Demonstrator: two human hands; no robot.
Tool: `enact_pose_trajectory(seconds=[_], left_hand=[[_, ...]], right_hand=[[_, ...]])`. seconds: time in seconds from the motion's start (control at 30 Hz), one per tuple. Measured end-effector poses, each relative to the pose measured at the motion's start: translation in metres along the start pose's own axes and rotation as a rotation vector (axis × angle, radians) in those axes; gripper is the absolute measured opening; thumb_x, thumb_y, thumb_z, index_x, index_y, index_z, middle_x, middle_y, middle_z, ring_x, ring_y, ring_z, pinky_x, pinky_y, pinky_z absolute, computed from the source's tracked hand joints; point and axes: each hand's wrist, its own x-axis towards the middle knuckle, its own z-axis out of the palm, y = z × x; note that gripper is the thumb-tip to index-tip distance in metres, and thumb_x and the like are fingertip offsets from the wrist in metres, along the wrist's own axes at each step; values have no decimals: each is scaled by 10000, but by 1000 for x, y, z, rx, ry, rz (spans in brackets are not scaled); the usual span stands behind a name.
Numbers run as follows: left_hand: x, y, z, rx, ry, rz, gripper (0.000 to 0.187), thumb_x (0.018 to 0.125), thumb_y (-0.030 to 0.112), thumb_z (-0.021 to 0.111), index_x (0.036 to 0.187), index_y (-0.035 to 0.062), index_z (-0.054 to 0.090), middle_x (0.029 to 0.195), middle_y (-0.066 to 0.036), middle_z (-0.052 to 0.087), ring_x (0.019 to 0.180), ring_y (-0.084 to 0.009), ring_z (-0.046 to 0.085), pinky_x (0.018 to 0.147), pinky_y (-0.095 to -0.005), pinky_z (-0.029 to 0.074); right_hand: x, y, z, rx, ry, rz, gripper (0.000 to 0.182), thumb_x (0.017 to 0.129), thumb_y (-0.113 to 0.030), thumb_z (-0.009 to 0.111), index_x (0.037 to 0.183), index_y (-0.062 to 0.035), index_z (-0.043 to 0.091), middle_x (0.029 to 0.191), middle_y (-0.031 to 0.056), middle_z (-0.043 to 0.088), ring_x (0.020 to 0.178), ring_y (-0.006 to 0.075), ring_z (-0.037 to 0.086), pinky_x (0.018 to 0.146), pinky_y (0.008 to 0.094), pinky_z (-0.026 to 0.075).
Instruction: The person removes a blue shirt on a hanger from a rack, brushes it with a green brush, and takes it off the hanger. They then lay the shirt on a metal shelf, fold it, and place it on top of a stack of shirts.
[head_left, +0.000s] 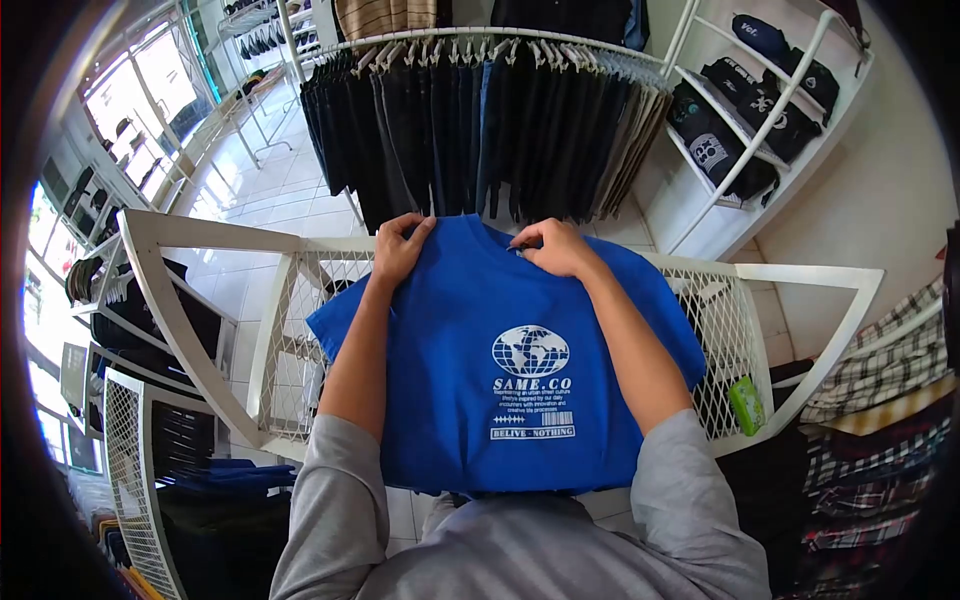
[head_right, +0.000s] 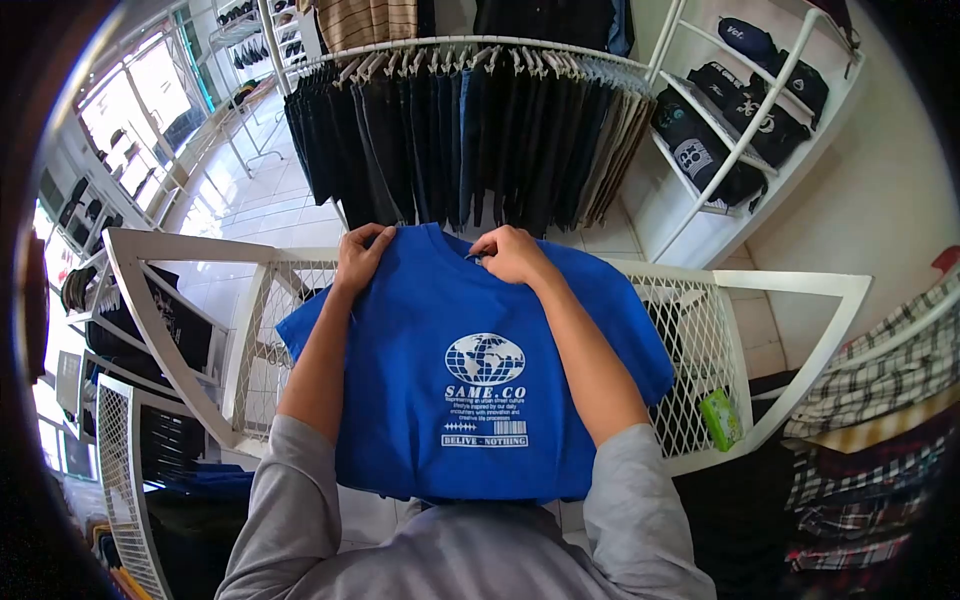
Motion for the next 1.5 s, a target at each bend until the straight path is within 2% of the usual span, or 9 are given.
enact_pose_trajectory(seconds=[0.37,0.47,0.57,0.73,0.83,1.03,1.27,1.37,1.5], left_hand=[[-6,9,4,145,51,2,335,914,346,720,941,17,774,848,-178,749,811,-326,735,774,-386,545],[-7,12,5,184,92,84,329,911,336,719,939,12,768,840,-188,742,808,-334,732,767,-393,543],[-7,12,3,152,83,76,328,910,328,717,936,4,760,833,-203,734,807,-337,732,760,-397,540],[-8,9,4,154,75,27,331,908,335,725,942,8,759,848,-210,734,815,-346,729,764,-401,540],[-4,-4,7,185,86,56,342,905,351,727,938,12,759,852,-222,725,844,-385,723,766,-421,540],[-6,7,6,180,77,66,337,905,352,720,918,17,756,824,-207,721,805,-375,714,745,-419,537],[-5,5,7,209,66,61,329,908,347,720,927,20,758,804,-195,714,780,-345,713,738,-405,530],[-8,8,8,214,84,69,343,918,353,719,934,12,755,801,-194,712,758,-322,709,731,-396,527],[3,6,0,198,41,55,354,929,363,716,953,13,759,800,-180,721,754,-287,708,728,-388,525]], right_hand=[[-1,12,11,81,-242,-34,335,879,-100,569,1142,-57,772,1156,185,745,1067,301,715,962,368,538],[-12,12,9,32,-152,-47,313,898,-152,557,1099,-66,781,1126,196,744,1082,329,700,960,391,534],[-31,26,-6,-1,264,-140,278,891,-241,608,1062,-105,779,1113,179,730,1091,361,668,982,413,513],[-91,80,-40,-530,422,502,470,915,-457,637,1234,-118,706,1290,203,628,1252,395,559,1040,523,456],[-119,100,-40,-586,451,555,484,931,-454,653,1201,-57,717,1259,229,644,1197,376,602,1030,493,476],[-126,108,-31,-401,721,360,322,922,-314,712,1050,-21,752,1052,238,681,1038,414,650,931,474,515],[-124,120,-37,-376,645,286,258,932,-258,690,924,-3,723,998,228,693,955,424,658,847,478,528],[-117,133,-72,4,381,239,316,977,-292,655,927,18,685,868,187,720,808,333,680,766,412,512],[-90,155,-91,220,588,278,375,1003,-342,613,948,20,691,836,171,700,786,298,663,763,395,510]])
